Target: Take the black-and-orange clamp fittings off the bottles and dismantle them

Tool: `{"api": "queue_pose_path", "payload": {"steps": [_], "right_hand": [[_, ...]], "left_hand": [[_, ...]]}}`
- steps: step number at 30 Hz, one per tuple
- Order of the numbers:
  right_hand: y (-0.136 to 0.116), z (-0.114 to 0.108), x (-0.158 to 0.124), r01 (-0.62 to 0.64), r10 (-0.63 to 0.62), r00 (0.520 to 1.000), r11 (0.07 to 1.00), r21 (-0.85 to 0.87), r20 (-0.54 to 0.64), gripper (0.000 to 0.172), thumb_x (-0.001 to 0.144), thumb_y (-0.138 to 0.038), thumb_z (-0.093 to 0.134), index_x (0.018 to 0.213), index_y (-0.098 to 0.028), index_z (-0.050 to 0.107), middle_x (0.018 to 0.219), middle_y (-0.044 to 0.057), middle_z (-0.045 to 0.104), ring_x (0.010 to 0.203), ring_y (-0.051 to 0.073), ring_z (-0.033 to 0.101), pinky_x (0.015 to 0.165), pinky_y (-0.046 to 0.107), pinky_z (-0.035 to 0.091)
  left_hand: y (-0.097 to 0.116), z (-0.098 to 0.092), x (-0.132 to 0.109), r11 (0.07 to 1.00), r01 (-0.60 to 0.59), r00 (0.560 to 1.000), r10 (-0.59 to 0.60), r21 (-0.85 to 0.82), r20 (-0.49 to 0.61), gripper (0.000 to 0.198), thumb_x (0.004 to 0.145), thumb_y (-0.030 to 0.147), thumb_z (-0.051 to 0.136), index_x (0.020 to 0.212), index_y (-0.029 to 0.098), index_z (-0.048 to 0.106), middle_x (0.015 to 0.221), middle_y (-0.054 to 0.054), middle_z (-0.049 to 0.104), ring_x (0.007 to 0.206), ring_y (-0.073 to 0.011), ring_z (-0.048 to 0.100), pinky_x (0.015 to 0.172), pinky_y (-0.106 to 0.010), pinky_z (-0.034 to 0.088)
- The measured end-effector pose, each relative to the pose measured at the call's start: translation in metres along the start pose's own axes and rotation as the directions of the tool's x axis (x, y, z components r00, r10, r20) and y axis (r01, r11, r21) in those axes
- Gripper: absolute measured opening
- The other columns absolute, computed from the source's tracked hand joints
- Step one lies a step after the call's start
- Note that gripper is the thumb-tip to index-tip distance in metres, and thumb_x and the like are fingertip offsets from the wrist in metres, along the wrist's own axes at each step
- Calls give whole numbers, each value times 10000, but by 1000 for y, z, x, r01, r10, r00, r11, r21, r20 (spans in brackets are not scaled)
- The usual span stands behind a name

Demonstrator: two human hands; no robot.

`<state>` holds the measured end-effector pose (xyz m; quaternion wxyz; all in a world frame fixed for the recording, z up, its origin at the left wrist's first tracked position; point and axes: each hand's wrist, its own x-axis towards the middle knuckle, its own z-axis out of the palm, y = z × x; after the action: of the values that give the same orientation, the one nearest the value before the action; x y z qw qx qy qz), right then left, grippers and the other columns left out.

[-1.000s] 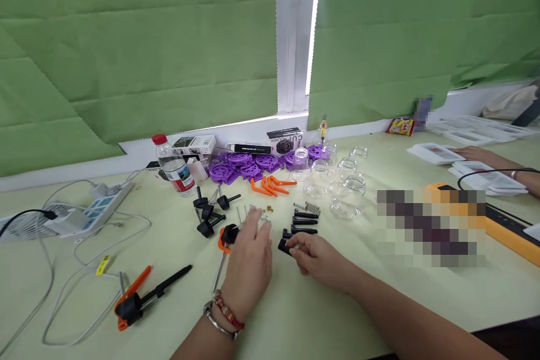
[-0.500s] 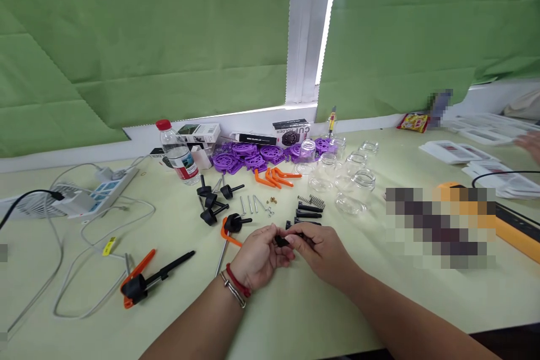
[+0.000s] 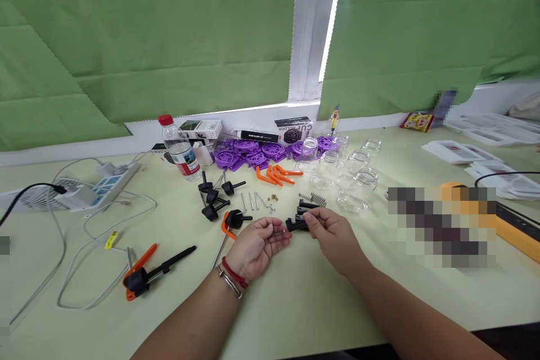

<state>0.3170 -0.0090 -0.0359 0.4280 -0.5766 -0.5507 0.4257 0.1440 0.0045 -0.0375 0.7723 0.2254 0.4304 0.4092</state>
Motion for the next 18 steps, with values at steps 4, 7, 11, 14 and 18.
{"api": "queue_pose_path", "payload": {"steps": [4,7,11,14,18], "right_hand": [[4,-6,3,-148,141,987,983,104,74,353,796,-532,520,786,-179,529,565,-26,499,456,77,347,421,208,269],[5,-8,3,-213,205,969,976,47,134,306,769,-483,568,794,-181,523,587,-13,557,456,75,368,424,204,269],[8,-7,-1,-139,175,969,970,-198,177,227,751,-401,588,716,-189,517,597,-8,572,491,92,419,447,211,297],[9,-4,-4,7,70,983,908,-419,168,200,782,-373,545,691,-197,521,605,-9,566,534,112,458,477,224,308],[8,-2,-4,172,-50,978,741,-649,203,282,861,-360,450,652,-193,538,639,11,581,586,135,499,513,248,299]], "left_hand": [[0,-2,0,999,-34,999,33,-19,-33,126,868,78,422,876,101,545,809,-125,652,750,-176,677,817,-337,524],[1,-2,-1,997,-68,995,65,-36,-75,116,865,76,427,890,103,537,826,-127,654,769,-177,677,831,-338,525],[4,0,-3,995,-89,990,82,-54,-118,125,862,60,414,878,95,533,836,-139,653,776,-180,679,832,-339,530],[7,2,-6,994,-99,986,91,-53,-140,128,848,39,421,873,94,534,855,-146,654,782,-181,681,839,-340,531],[8,5,-8,990,-125,977,112,-65,-180,163,811,-16,433,866,106,525,835,-132,658,788,-176,681,865,-346,527]]}}
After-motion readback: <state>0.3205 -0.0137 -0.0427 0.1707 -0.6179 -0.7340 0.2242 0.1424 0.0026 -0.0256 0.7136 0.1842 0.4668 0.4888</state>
